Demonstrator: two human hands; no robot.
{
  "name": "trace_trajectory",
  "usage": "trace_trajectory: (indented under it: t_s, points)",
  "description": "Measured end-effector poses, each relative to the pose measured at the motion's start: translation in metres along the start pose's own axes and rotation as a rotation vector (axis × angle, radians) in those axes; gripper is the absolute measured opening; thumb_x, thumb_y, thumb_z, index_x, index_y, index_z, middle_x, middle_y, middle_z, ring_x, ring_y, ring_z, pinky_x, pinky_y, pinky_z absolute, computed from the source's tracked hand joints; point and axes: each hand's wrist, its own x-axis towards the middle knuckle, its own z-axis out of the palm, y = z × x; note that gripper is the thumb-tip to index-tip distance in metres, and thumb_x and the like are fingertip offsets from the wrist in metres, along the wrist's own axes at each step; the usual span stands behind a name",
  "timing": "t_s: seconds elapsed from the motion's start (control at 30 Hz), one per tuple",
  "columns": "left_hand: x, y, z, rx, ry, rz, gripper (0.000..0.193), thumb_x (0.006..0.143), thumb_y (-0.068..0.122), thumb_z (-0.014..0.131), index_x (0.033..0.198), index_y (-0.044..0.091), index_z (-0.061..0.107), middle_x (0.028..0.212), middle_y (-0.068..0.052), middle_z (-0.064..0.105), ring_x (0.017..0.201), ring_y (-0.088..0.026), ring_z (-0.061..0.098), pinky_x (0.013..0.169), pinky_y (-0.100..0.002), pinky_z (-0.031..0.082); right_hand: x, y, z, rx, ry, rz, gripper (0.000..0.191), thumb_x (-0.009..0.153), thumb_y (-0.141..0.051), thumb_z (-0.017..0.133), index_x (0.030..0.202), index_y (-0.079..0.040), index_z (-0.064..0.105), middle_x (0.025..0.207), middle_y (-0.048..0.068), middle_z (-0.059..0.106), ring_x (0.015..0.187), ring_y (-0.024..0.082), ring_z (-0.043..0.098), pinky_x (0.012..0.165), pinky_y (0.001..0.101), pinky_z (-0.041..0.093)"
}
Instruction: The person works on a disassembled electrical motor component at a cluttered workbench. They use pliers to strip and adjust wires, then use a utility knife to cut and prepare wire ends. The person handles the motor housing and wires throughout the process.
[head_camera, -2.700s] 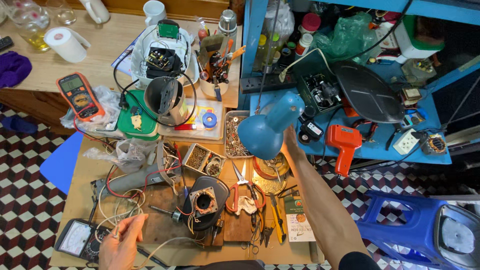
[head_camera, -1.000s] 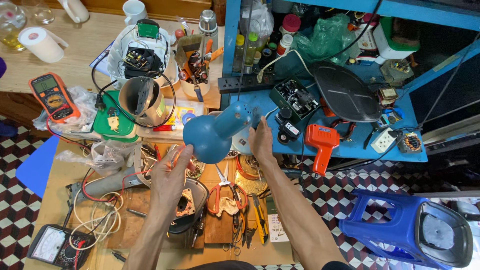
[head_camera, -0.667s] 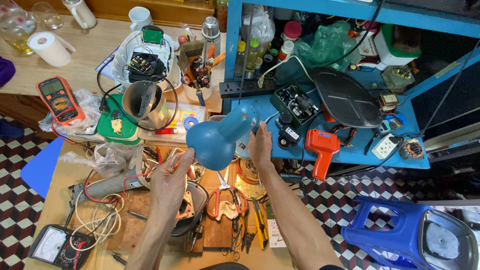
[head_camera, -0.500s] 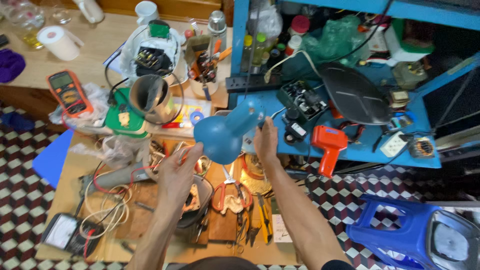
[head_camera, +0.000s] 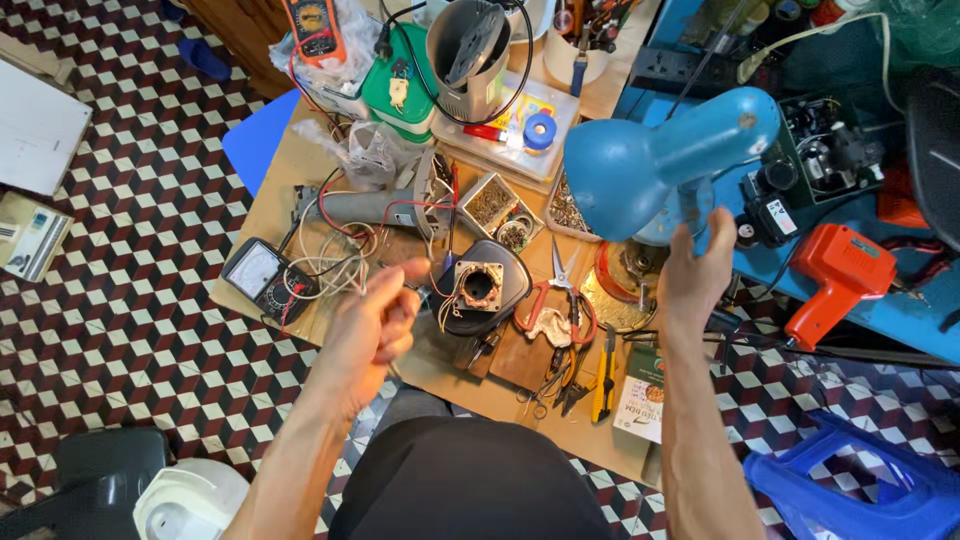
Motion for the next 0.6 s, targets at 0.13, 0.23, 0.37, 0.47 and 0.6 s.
trace_trajectory:
  t_s: [0.13, 0.23, 0.37, 0.47, 0.6]
  points:
    - [-0.028, -0.035, -0.01, -0.281, -0.03, -0.221, 0.034, 0.104, 0.024, 0.049, 0.129, 0.005, 0.062, 0.076, 0.0, 0.056, 0.048, -0.003, 0.028, 0.039, -0.02, 0.021, -0.1, -0.095, -0.039, 0.522, -0.622, 0.478, 0.027, 0.101, -0.024, 0.055, 0.112, -0.007, 0.075, 0.112, 0.006, 0.076, 0.105, 0.016, 0.068, 0.097, 0.0311, 0.049]
    - [-0.014, -0.054, 0.003, -0.26, -0.131, -0.208, 0.037, 0.105, 0.029, 0.05, 0.132, 0.006, 0.061, 0.076, 0.0, 0.056, 0.049, -0.004, 0.034, 0.04, -0.02, 0.026, -0.152, -0.151, -0.038, 0.97, -1.199, 1.126, 0.059, 0.082, -0.012, 0.067, 0.14, -0.02, 0.058, 0.119, -0.008, 0.07, 0.115, 0.001, 0.063, 0.101, 0.0192, 0.046]
    - [0.047, -0.054, 0.008, 0.053, -0.282, -0.055, 0.054, 0.108, 0.044, 0.044, 0.139, 0.002, 0.057, 0.097, -0.009, 0.07, 0.076, -0.012, 0.061, 0.07, -0.027, 0.052, -0.189, -0.157, -0.041, 0.898, -1.117, 0.903, 0.037, 0.1, -0.026, 0.064, 0.128, -0.002, 0.068, 0.08, 0.001, 0.06, 0.073, 0.008, 0.055, 0.067, 0.0243, 0.044]
    - [0.118, -0.029, -0.027, 0.71, -0.165, 0.404, 0.057, 0.105, 0.047, 0.044, 0.138, 0.004, 0.059, 0.12, -0.011, 0.071, 0.102, -0.021, 0.069, 0.092, -0.035, 0.053, -0.206, -0.126, -0.045, 0.77, -0.735, 1.171, 0.035, 0.102, -0.029, 0.059, 0.117, -0.001, 0.073, 0.059, -0.001, 0.051, 0.049, 0.007, 0.042, 0.046, 0.0238, 0.032]
    - [0.185, -0.038, -0.05, 1.082, -0.296, 0.364, 0.062, 0.091, 0.047, 0.065, 0.13, 0.0, 0.064, 0.125, -0.019, 0.071, 0.114, -0.028, 0.069, 0.096, -0.036, 0.052, -0.219, -0.089, -0.012, 0.628, -0.518, 1.331, 0.033, 0.102, -0.027, 0.051, 0.117, -0.004, 0.07, 0.061, 0.003, 0.055, 0.04, 0.008, 0.032, 0.037, 0.0275, 0.023]
